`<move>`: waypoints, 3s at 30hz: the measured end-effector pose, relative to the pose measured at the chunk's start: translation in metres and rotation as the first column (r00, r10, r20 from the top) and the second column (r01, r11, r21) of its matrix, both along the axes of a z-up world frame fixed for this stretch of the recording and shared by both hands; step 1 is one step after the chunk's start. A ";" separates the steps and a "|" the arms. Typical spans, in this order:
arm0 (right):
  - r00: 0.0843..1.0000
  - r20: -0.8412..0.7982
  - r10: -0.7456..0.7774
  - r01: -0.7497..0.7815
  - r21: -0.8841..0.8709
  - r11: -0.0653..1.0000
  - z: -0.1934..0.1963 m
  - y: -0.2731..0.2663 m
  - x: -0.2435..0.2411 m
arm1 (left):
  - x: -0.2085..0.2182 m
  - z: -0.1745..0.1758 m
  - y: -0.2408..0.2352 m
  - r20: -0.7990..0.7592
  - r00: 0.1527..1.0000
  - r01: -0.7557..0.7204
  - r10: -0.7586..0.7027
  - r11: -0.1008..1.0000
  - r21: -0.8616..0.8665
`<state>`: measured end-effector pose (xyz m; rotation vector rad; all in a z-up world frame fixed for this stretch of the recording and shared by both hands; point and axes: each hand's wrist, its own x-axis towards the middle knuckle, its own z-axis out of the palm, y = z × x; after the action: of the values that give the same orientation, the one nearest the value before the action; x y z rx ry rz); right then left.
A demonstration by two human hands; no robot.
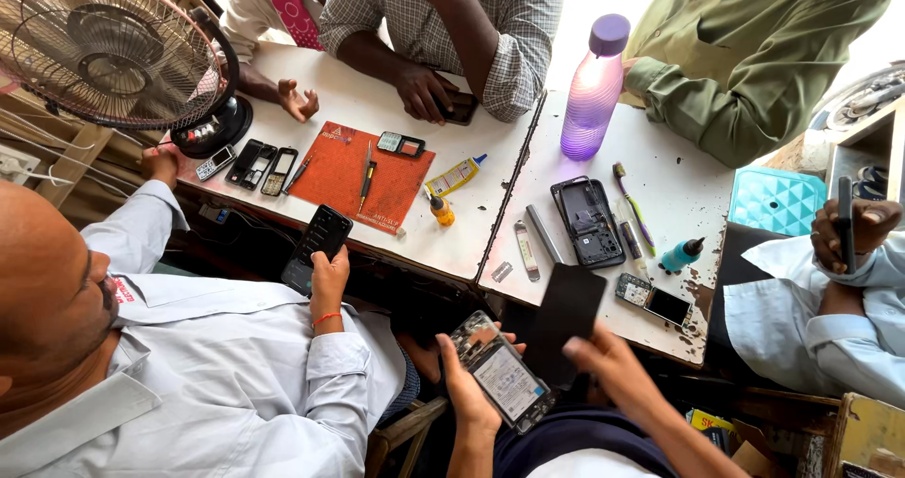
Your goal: The person removes a protective film from a smartphone battery and places it into the phone chassis. They then handle the phone's back cover and internal components while seated at a workbench.
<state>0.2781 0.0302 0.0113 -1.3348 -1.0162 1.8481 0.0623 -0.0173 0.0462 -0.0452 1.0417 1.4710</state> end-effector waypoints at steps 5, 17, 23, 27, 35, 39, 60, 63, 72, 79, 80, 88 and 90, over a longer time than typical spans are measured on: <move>0.985 0.153 -0.084 0.011 0.424 0.905 0.018 0.104 -0.002 | -0.024 0.002 -0.024 0.000 0.990 -0.140 0.140 0.990 -0.017; 0.793 -0.532 0.296 0.119 0.612 0.782 0.139 0.319 -0.112 | -0.048 -0.010 -0.045 -0.030 0.948 -0.315 0.317 0.947 0.068; 0.959 -0.183 0.215 -0.044 0.654 0.755 0.086 0.183 -0.100 | -0.054 -0.015 -0.036 -0.032 0.957 -0.289 0.289 0.957 -0.011; 0.971 -0.176 0.165 -0.076 0.426 0.901 0.035 0.118 -0.085 | -0.055 -0.012 -0.025 -0.038 0.958 -0.283 0.284 0.959 0.023; 0.969 -0.247 0.025 -0.017 0.035 0.999 -0.020 0.043 -0.053 | -0.052 -0.005 -0.009 -0.033 0.974 -0.225 0.224 0.974 -0.021; 0.960 -0.279 0.004 0.025 0.100 0.995 -0.003 0.067 -0.059 | -0.048 -0.001 -0.008 -0.013 0.978 -0.208 0.208 0.978 -0.003; 0.827 -0.560 0.038 0.132 0.260 0.957 0.065 0.211 -0.102 | -0.045 0.001 -0.037 -0.043 0.973 -0.225 0.226 0.974 0.036; 0.847 -0.523 0.089 0.173 0.431 0.886 0.100 0.215 -0.100 | -0.048 0.003 -0.042 0.004 0.972 -0.235 0.235 0.971 0.038; 0.950 -0.279 -0.139 0.255 0.441 0.861 0.022 0.041 -0.061 | -0.055 -0.001 -0.045 0.068 0.965 -0.258 0.252 0.960 0.110; 0.943 -0.220 0.251 -0.245 0.055 0.968 -0.018 -0.023 -0.024 | -0.042 -0.006 -0.039 0.172 0.969 -0.201 0.177 0.971 0.129; 0.943 -0.176 0.284 -0.282 0.036 0.959 -0.020 -0.028 -0.021 | -0.038 -0.007 -0.039 0.181 0.972 -0.180 0.151 0.972 0.152; 0.948 -0.120 0.294 -0.310 -0.156 0.938 -0.009 -0.034 0.008 | 0.007 0.003 -0.045 0.179 0.984 -0.026 -0.001 0.988 0.152; 0.945 -0.066 0.321 -0.327 -0.154 0.932 0.002 -0.037 0.018 | 0.015 0.009 -0.046 0.188 0.982 -0.011 -0.017 0.989 0.146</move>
<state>0.2956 -0.0073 0.0131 -1.2750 -1.1395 2.2368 0.0773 -0.0629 0.0553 -0.0765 0.7782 1.5054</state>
